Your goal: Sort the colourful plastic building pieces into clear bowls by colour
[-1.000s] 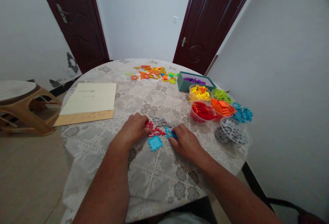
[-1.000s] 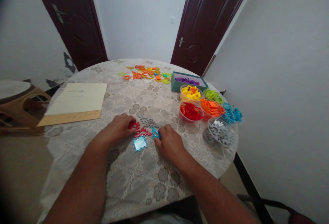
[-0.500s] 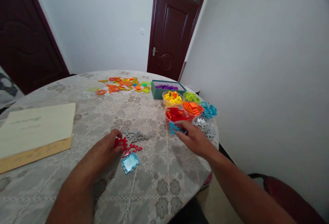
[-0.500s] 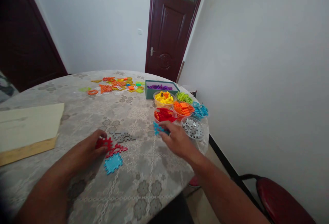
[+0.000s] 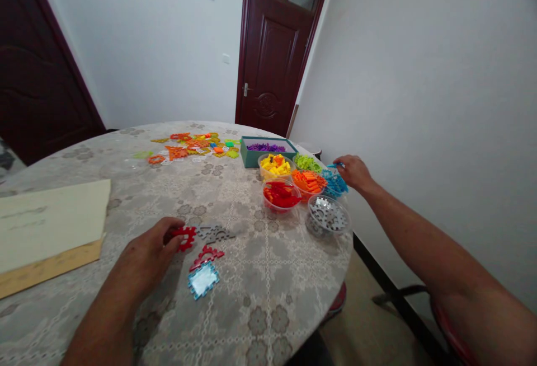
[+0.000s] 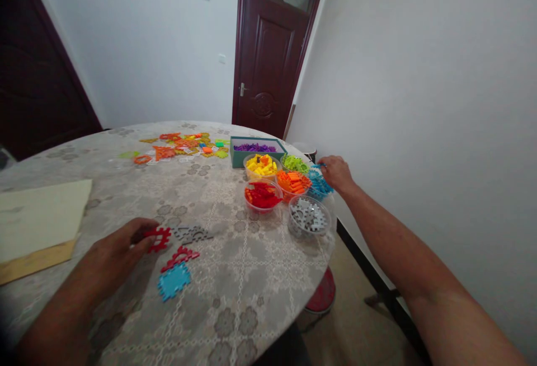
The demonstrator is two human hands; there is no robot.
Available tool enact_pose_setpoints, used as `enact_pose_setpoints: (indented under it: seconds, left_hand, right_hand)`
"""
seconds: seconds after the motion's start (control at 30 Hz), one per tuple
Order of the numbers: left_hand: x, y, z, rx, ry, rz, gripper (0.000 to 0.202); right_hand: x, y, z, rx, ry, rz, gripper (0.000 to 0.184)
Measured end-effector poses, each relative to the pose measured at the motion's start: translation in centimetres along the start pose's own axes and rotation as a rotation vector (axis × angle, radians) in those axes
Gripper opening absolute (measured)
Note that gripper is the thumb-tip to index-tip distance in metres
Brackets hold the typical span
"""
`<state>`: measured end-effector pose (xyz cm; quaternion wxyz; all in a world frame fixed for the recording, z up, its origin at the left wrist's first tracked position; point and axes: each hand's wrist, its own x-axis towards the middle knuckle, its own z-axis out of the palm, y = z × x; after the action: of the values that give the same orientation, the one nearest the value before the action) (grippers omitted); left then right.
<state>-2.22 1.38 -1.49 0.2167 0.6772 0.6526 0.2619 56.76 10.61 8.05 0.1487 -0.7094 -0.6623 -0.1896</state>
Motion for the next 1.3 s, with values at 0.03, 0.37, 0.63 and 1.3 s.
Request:
enact_pose_setpoints:
  seconds: [0.03,0.37,0.63,1.3]
  left_hand:
    - [0.1,-0.1,0.0,-0.005,0.015,-0.006,0.04]
    - [-0.1,0.5,-0.4,-0.052,0.046,-0.028,0.04]
    - [-1.4,1.8,-0.5,-0.236,0.028,0.037,0.037]
    - [-2.5,3.5,-0.8,-0.645,-0.26,0.06,0.037]
  right_hand:
    - [0.4,0.1,0.3,0.001,-0.013,0.001,0.032]
    - [-0.7,-0.5,0.1,-0.005,-0.018,0.034,0.044]
    - [-10.4,-11.7,-3.6,0.442,0.234,-0.223,0.029]
    - [-16.6,-34.7,0.7,1.493,-0.67,-0.004,0.032]
